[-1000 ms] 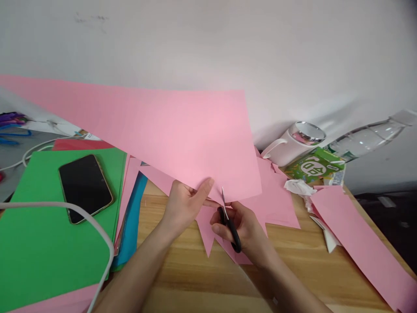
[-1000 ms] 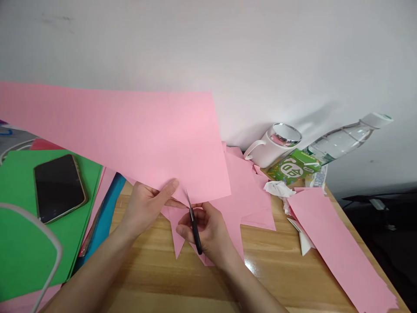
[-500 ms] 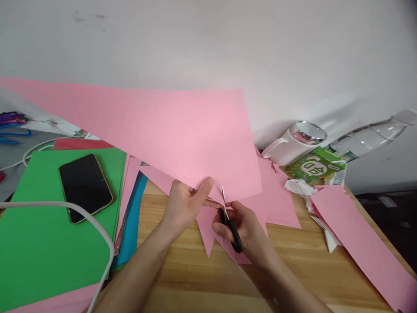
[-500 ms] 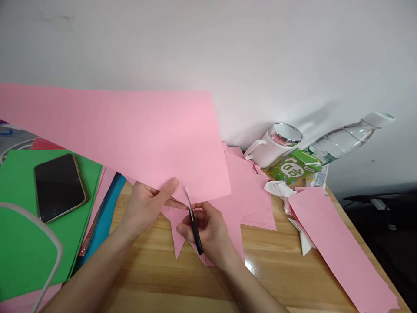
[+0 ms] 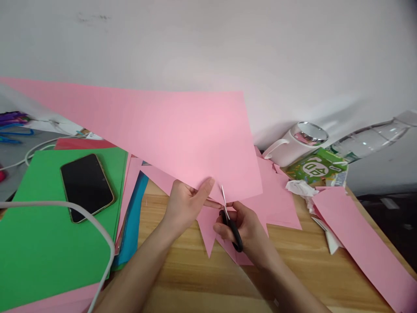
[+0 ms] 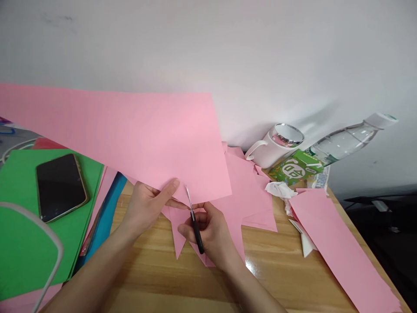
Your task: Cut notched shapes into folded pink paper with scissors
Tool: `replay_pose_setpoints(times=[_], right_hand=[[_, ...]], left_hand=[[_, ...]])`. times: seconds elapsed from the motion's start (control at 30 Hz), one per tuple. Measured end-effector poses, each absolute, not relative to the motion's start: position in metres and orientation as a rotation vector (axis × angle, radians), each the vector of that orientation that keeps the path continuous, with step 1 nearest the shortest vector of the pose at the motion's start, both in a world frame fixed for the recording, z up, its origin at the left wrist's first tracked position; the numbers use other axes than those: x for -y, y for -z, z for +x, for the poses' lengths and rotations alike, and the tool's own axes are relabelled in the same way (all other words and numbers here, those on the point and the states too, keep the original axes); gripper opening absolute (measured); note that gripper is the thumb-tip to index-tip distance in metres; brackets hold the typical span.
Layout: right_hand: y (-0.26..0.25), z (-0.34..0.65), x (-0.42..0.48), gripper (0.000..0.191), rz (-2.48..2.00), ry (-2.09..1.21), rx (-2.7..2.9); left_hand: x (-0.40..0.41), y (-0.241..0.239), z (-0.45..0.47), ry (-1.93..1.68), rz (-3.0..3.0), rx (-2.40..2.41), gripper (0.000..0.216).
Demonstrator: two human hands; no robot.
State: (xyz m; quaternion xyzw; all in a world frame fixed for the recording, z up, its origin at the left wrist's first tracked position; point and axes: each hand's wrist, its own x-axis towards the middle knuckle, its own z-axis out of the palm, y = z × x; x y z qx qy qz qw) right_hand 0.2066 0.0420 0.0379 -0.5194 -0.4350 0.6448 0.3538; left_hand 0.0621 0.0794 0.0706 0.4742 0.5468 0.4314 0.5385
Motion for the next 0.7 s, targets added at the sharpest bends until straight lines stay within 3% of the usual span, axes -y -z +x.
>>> replay_pose_setpoints(times=[0.37, 0.7], right_hand=[[-0.0385, 0.2112, -0.043, 0.047, -1.146, -1.757, 1.082], [-0.0397, 0.2102, -0.0428, 0.028, -1.047, -1.72, 1.08]], left_hand=[[-0.0806, -0.0708, 0.0597, -1.041, 1.123, -1.344, 0.041], [-0.0866, -0.0683, 0.057, -1.289, 1.034, -1.267, 0.015]])
